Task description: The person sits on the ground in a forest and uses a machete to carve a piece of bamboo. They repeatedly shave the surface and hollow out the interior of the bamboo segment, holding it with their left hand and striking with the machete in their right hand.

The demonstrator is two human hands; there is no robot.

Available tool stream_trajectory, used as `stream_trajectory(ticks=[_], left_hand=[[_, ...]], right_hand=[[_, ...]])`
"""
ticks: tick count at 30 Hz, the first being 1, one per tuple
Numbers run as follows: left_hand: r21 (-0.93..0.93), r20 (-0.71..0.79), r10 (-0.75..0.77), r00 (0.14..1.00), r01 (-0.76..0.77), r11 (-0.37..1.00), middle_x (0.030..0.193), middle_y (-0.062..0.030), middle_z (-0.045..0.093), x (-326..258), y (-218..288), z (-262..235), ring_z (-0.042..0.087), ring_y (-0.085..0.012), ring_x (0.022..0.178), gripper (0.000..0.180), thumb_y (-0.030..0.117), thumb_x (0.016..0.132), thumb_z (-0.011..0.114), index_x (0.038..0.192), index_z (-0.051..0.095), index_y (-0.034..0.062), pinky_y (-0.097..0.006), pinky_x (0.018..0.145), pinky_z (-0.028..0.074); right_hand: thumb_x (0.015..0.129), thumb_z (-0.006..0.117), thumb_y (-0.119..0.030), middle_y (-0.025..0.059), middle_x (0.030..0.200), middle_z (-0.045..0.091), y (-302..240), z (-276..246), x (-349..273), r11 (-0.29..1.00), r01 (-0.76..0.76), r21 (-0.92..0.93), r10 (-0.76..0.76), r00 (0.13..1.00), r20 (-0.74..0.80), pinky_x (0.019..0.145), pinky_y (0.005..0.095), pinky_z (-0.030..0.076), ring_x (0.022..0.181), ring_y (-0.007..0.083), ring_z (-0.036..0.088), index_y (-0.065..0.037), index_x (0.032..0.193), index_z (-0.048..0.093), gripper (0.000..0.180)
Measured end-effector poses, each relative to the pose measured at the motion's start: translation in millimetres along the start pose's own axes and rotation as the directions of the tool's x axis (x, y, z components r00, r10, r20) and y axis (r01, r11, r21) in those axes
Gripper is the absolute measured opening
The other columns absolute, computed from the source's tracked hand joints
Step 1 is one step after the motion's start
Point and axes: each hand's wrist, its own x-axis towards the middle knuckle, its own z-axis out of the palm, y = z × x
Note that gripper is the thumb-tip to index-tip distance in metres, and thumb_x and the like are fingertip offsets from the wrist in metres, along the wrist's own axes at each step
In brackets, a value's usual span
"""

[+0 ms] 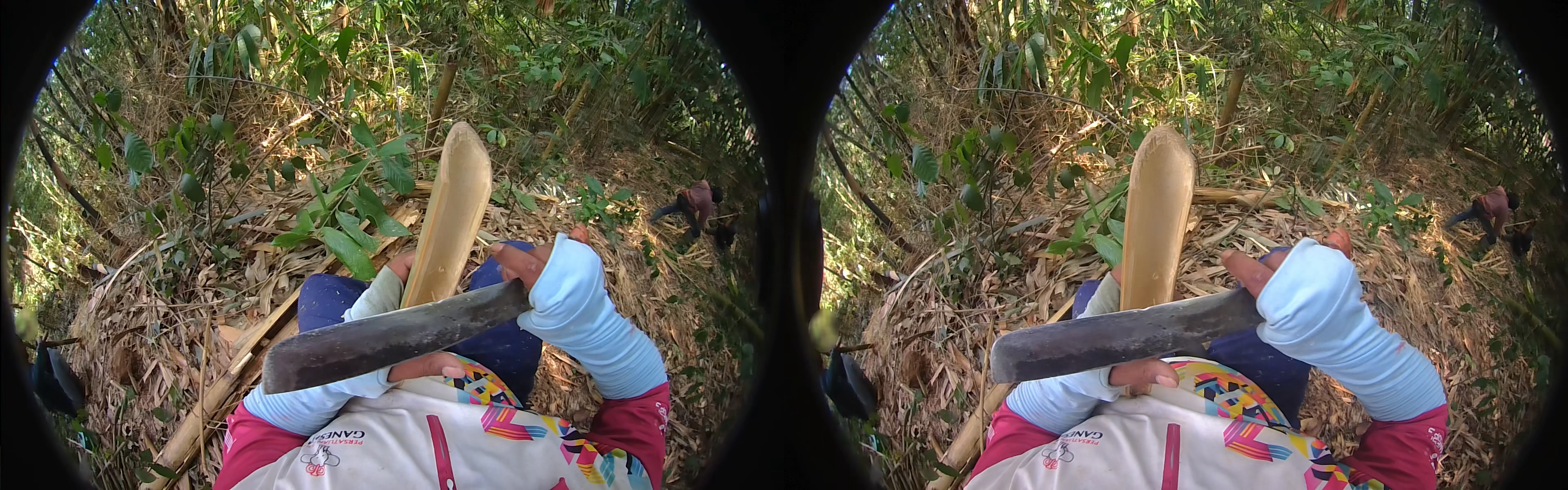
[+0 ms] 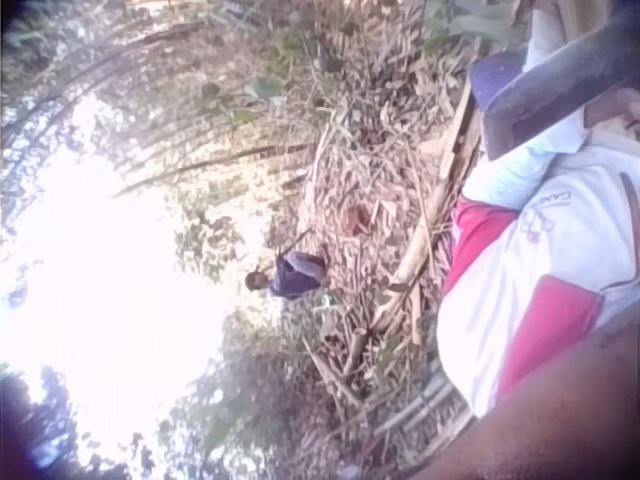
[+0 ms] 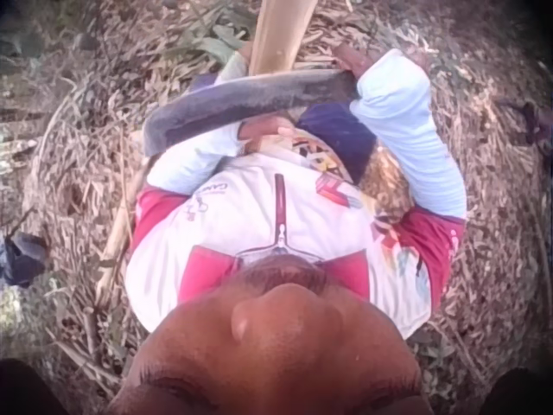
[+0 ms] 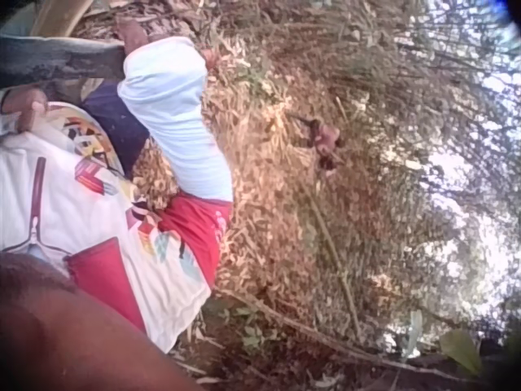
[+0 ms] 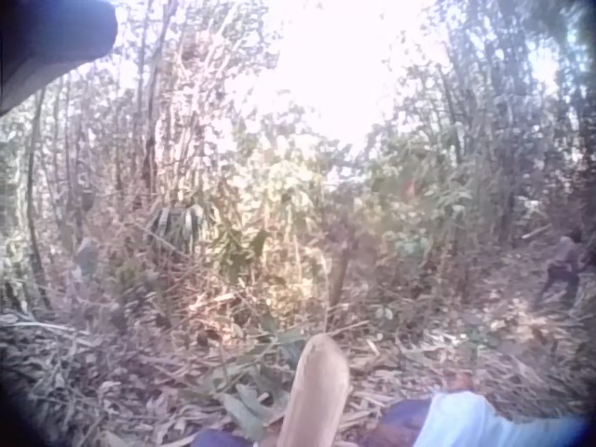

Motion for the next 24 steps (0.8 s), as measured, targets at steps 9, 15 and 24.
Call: stream_trajectory(ticks=[9, 15, 24], left_hand=[[-0.15, -0.143, -0.104, 0.984, 0.082, 0.985, 0.121, -0.0105, 0.056, -5, 15, -17, 0.059, -0.0207, 0.11, 0.114, 0.017, 0.058, 0.097, 0.146, 0.025, 0.003, -0.035, 0.094, 0.05], [-0.002, -0.242, -0.094, 0.966, 0.096, 0.995, 0.12, -0.0099, 0.057, -6, 16, -14, 0.062, -0.023, 0.107, 0.123, 0.022, 0.052, 0.1, 0.147, 0.024, 0.0058, -0.037, 0.089, 0.053], [0.105, -0.215, 0.037, 0.976, -0.014, 0.994, 0.118, -0.0066, 0.055, -1, 19, 4, 0.059, -0.017, 0.107, 0.104, 0.013, 0.069, 0.091, 0.147, 0.022, 0.0034, -0.032, 0.092, 0.049]], right_hand=[[0.053, 0.08, -0.008, 0.0058, 0.079, 0.067, 37, 4, -54, 0.985, -0.165, 0.055, 0.169, 0.983, -0.073, 0.077, 0.0404, 0.044, 0.069, 0.0286, 0.063, -0.011, 0.113, 0.066, 0.062], [0.053, 0.082, -0.006, 0.0075, 0.074, 0.063, 36, -8, -65, 0.971, -0.239, 0.006, 0.239, 0.969, -0.067, 0.077, 0.0397, 0.045, 0.067, 0.0297, 0.06, -0.01, 0.113, 0.066, 0.063], [0.056, 0.076, 0.0, 0.0107, 0.074, 0.063, 37, -31, -60, 0.97, -0.24, -0.038, 0.241, 0.97, 0.024, 0.069, 0.0386, 0.046, 0.068, 0.0314, 0.061, -0.008, 0.11, 0.067, 0.056]])
